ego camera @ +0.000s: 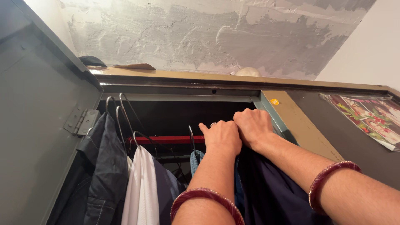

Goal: The person places a dark-colored shirt on a metal hanger and hangs it inside a wardrobe. They then adjust the positions of several other garments already hanging on the rod to organize the space.

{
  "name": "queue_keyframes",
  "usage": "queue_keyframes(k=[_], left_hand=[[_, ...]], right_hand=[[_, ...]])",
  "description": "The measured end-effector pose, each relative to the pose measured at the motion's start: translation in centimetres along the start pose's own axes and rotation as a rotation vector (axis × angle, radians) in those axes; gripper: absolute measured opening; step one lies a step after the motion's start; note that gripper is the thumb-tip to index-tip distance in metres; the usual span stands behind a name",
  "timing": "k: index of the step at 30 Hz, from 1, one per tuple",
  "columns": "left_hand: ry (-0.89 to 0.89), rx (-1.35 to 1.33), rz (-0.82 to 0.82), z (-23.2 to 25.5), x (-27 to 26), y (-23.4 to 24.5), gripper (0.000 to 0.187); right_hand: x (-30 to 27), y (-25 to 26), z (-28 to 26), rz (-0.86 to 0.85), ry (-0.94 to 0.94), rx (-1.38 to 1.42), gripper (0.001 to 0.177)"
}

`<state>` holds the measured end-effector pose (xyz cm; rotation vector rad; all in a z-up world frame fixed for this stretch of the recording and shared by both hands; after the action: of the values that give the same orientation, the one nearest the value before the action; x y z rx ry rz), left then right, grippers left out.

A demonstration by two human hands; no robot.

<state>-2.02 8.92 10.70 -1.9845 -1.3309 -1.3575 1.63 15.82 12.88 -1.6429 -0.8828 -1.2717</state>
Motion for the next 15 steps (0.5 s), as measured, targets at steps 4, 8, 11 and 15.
queue_keyframes(k=[4, 8, 11, 15], left_hand=[[0.004, -0.005, 0.006, 0.1, -0.7, 0.0, 0.023], [-0.018, 0.097, -0.002, -0.2, -1.8, 1.6, 0.024], [-0.024, 0.236, 0.041, -1.1, -2.7, 3.5, 0.029], [0.049, 0.39, 0.164, -3.6, -3.6, 6.1, 0.052]], right_hand=[[-0.5, 0.1, -0.6, -0.095, 0.025, -0.089, 0.003], [-1.6, 3.5, -3.0, 0.211, 0.17, -0.138, 0.022], [-1.9, 3.5, -3.9, 0.068, 0.218, -0.175, 0.025], [-2.4, 5.8, -6.2, 0.243, 0.294, -0.094, 0.007]])
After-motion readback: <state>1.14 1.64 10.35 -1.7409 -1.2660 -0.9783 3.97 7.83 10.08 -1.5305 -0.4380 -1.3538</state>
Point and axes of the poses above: each hand's wrist, its own x-axis towards the middle knuckle, its own y-axis out of the back of the hand, z = x × y, the point moved 9 cm from there along x, towards the middle knuckle, and after that the axes turned 14 degrees about -y, right-handed, at the moved point
